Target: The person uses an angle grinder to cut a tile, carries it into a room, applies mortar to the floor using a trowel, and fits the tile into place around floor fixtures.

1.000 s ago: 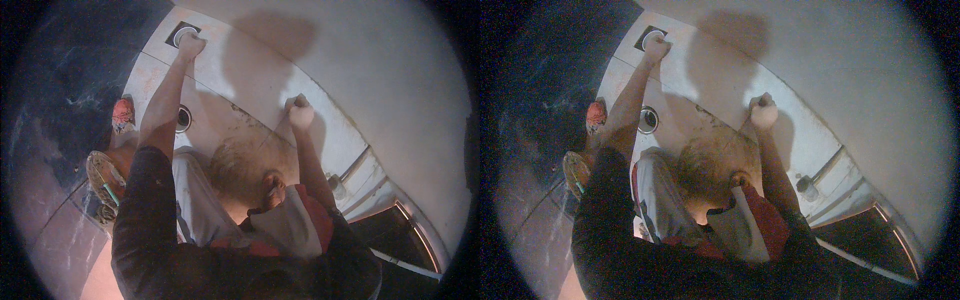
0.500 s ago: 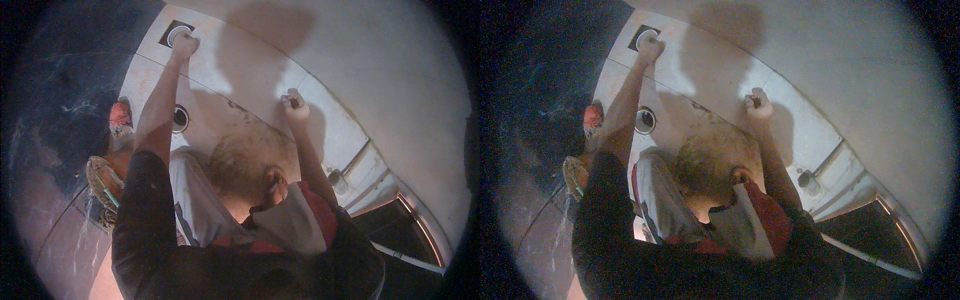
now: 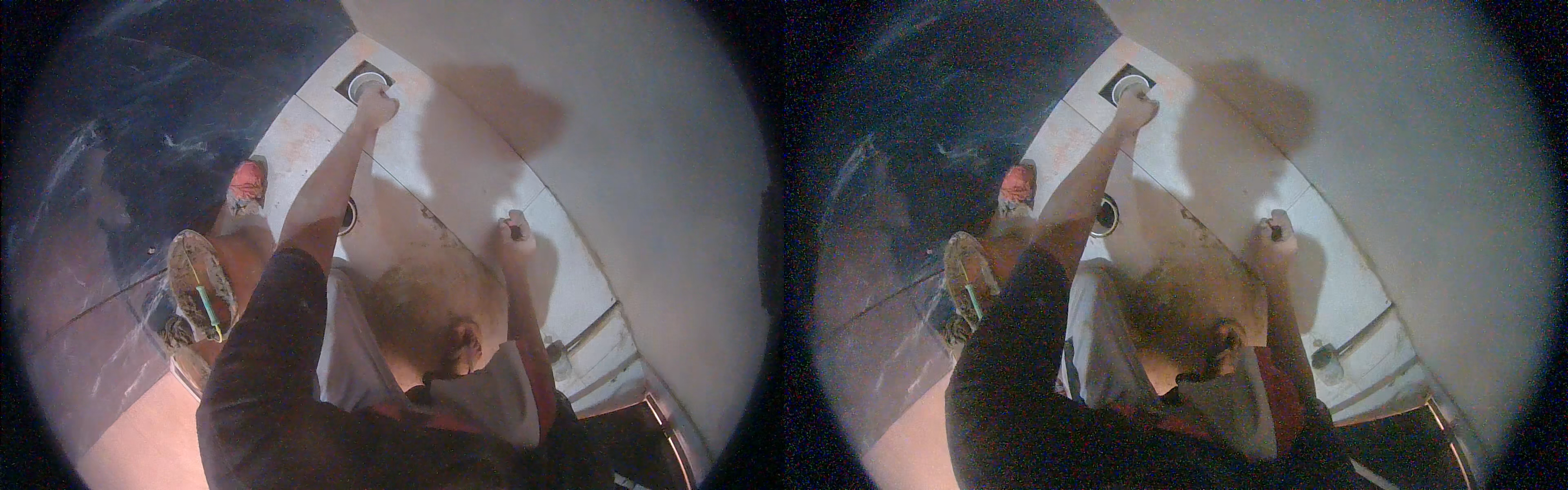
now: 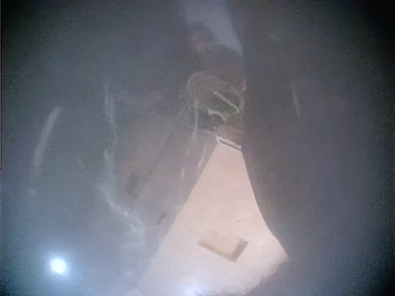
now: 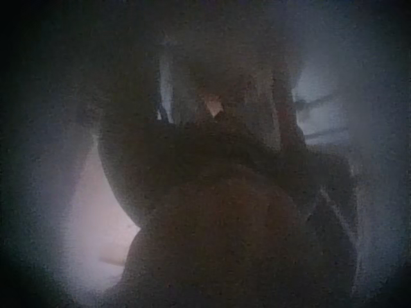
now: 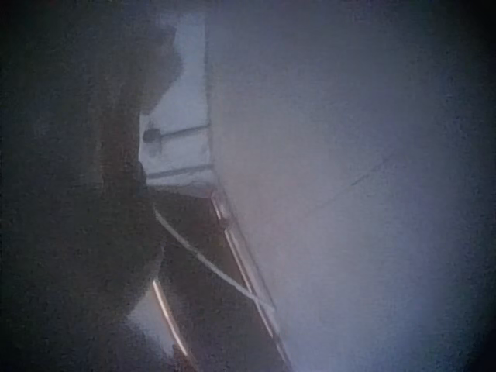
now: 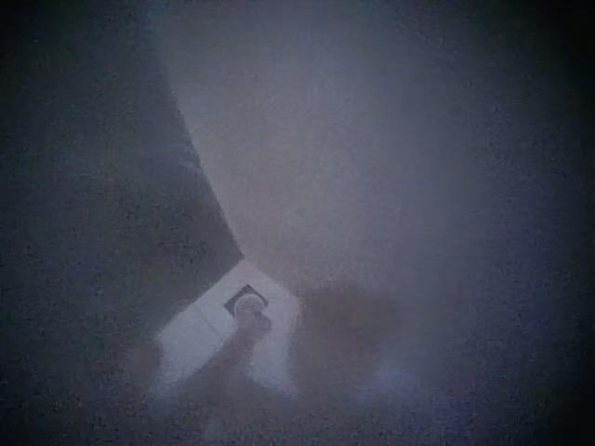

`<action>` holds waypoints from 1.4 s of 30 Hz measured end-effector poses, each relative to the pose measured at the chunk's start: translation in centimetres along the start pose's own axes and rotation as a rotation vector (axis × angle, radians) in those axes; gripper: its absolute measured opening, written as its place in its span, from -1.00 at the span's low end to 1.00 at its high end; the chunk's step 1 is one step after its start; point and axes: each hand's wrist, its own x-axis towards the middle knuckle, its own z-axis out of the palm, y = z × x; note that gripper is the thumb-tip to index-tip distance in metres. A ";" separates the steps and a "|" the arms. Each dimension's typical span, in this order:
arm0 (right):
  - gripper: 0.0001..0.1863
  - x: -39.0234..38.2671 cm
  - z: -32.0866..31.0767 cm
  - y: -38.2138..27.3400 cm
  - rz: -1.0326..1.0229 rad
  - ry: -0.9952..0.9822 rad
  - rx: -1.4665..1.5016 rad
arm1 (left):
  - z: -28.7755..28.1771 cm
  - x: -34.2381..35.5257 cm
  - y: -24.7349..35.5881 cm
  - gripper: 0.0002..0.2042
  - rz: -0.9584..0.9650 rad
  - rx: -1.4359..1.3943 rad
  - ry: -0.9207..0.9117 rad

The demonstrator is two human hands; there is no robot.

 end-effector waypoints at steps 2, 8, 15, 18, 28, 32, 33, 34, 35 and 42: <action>-0.90 0.1 -0.2 0.7 -0.044 -0.013 0.019 | -0.1 -0.1 0.3 -0.62 -0.061 0.049 -0.051; -0.87 0.9 -0.5 4.1 -0.169 -0.004 -0.084 | -0.6 -0.5 1.2 -0.51 -0.024 0.098 -0.073; -0.81 0.3 -0.8 2.3 -0.082 -0.019 -0.098 | -0.6 -0.2 1.5 -0.53 -0.095 0.133 -0.140; -0.79 0.4 -0.8 2.1 -0.062 -0.013 -0.141 | -0.2 -0.2 1.8 -0.59 -0.083 0.175 -0.097; -0.70 1.2 -1.5 4.6 -0.040 -0.046 -0.107 | 0.4 1.2 1.3 -0.57 -0.115 0.226 -0.106; -0.68 0.8 -1.2 4.8 -0.065 0.006 0.038 | 1.2 1.9 0.7 -0.52 -0.108 0.307 -0.080; -0.67 0.6 -1.2 4.4 -0.019 0.010 0.031 | 1.4 2.0 0.5 -0.49 -0.096 0.331 -0.046; -0.67 0.5 -1.3 3.9 0.027 0.014 0.026 | 1.6 2.2 0.2 -0.47 -0.094 0.357 -0.084; -0.67 0.6 -1.5 4.1 0.032 0.025 0.000 | 1.6 2.5 0.4 -0.45 -0.089 0.382 -0.125; -0.73 1.3 -1.9 4.2 0.011 0.017 0.004 | 1.6 3.6 -0.6 -0.41 -0.205 0.332 -0.099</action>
